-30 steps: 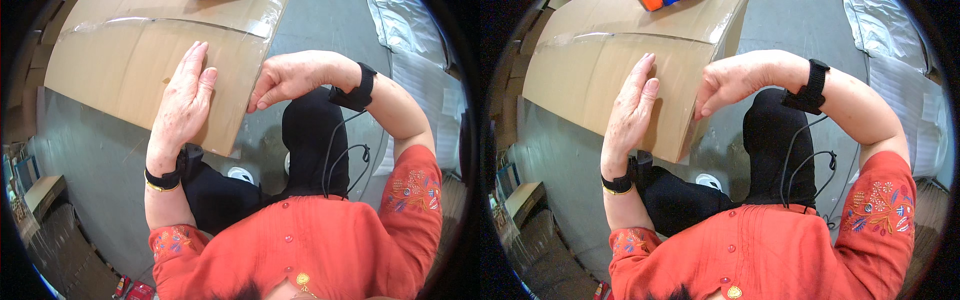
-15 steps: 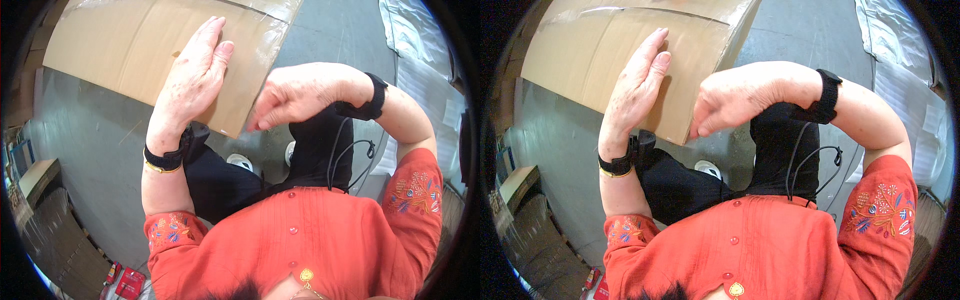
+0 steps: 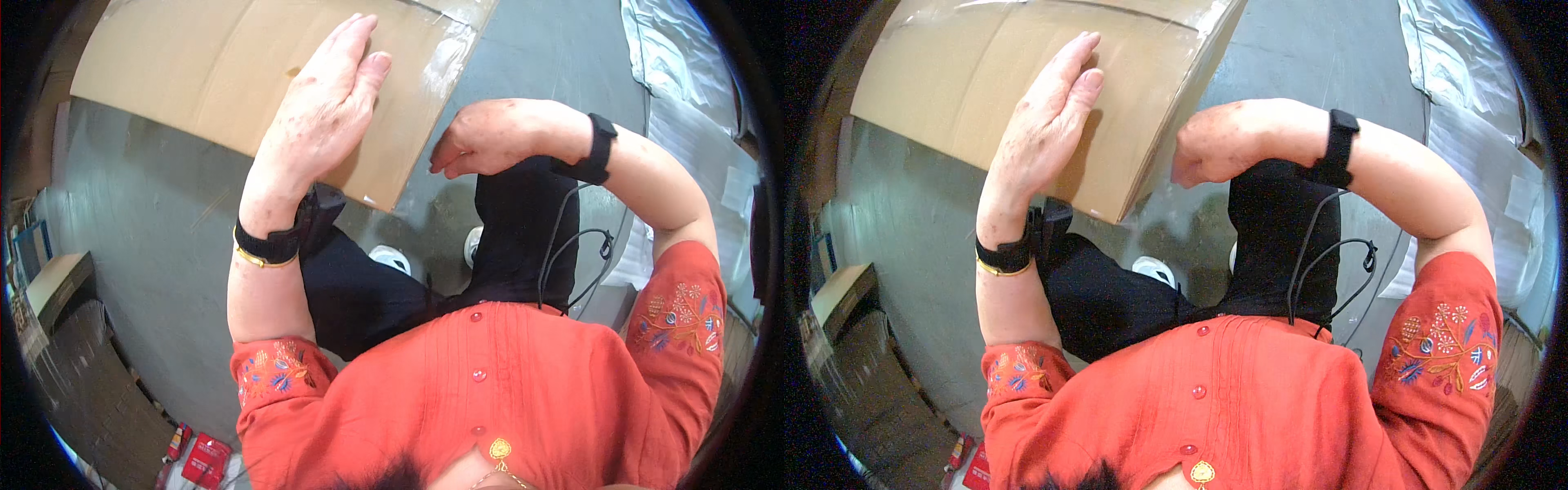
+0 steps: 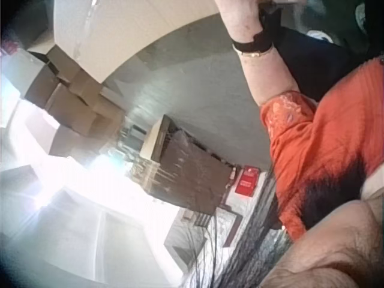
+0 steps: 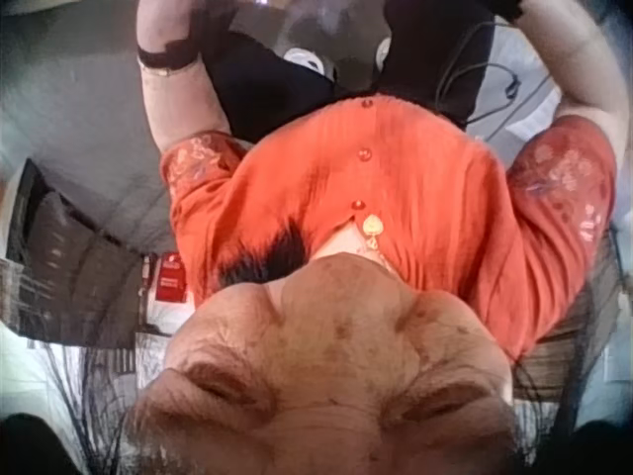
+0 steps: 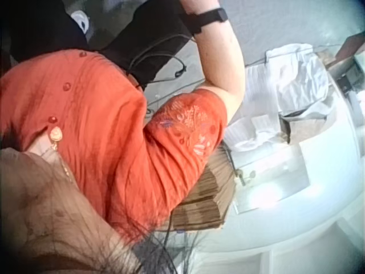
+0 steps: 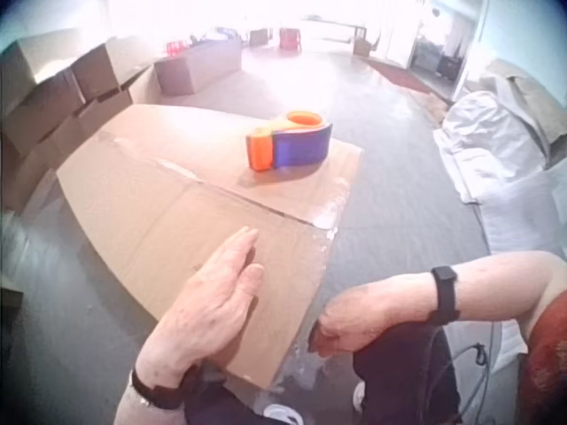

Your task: Seal a large cardboard box using a hand-held tape dispenser.

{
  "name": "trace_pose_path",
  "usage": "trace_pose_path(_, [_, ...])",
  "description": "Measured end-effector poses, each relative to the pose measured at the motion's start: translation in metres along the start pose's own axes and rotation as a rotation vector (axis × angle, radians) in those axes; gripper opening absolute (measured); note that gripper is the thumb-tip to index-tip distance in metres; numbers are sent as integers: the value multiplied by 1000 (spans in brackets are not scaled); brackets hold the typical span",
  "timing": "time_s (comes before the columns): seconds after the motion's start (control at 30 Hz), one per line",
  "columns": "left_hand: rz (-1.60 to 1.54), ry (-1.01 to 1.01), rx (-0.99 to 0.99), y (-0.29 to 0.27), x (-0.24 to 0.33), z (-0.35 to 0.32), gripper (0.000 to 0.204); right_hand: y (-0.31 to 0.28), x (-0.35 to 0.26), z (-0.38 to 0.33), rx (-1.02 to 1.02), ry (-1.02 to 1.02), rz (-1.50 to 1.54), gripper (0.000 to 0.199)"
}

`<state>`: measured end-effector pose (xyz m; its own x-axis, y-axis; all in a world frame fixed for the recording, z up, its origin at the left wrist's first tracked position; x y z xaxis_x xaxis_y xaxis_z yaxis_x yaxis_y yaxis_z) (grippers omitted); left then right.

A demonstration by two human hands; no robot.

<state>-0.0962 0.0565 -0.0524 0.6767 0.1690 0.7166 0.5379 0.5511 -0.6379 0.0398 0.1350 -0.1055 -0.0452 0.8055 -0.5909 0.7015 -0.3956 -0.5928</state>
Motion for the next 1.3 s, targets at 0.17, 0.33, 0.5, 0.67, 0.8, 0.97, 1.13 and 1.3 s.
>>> trace_pose_path(0.17, [-62,-59,-28,-10,1,-1,50,-7,-48,-10,-75,-75,145,28])
trace_pose_path(0.33, [-73,-45,-20,-6,-3,0,49,-16,-70,-2,101,-266,446,29])
trace_pose_path(0.5, [17,32,62,-9,3,-5,48,-12,-59,9,113,-268,530,32])
trace_pose_path(0.67, [-18,-5,50,-11,-3,-10,48,-19,-57,10,165,-108,153,28])
trace_pose_path(0.8, [-64,-46,45,-8,-5,-6,49,-5,-19,9,181,-2,-65,26])
trace_pose_path(0.97, [-42,-60,36,-14,-2,-8,50,-50,-74,-25,207,-36,-146,19])
trace_pose_path(1.13, [-73,-48,22,-17,2,-15,49,-70,-109,-35,720,-363,-295,30])
trace_pose_path(1.3, [-105,-48,234,-62,17,-45,44,-43,-103,-15,582,-450,-270,62])
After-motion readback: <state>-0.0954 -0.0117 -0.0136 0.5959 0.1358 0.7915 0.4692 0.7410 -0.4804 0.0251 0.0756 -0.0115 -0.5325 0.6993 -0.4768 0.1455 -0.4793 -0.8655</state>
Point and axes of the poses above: each hand's wrist, its own z-axis towards the middle knuckle, its own y-axis out of the palm, x = y × z, the point moved 8 cm from there along z, towards the middle knuckle, and after that the axes turned 5 degrees about x, right-handed, at the moved point
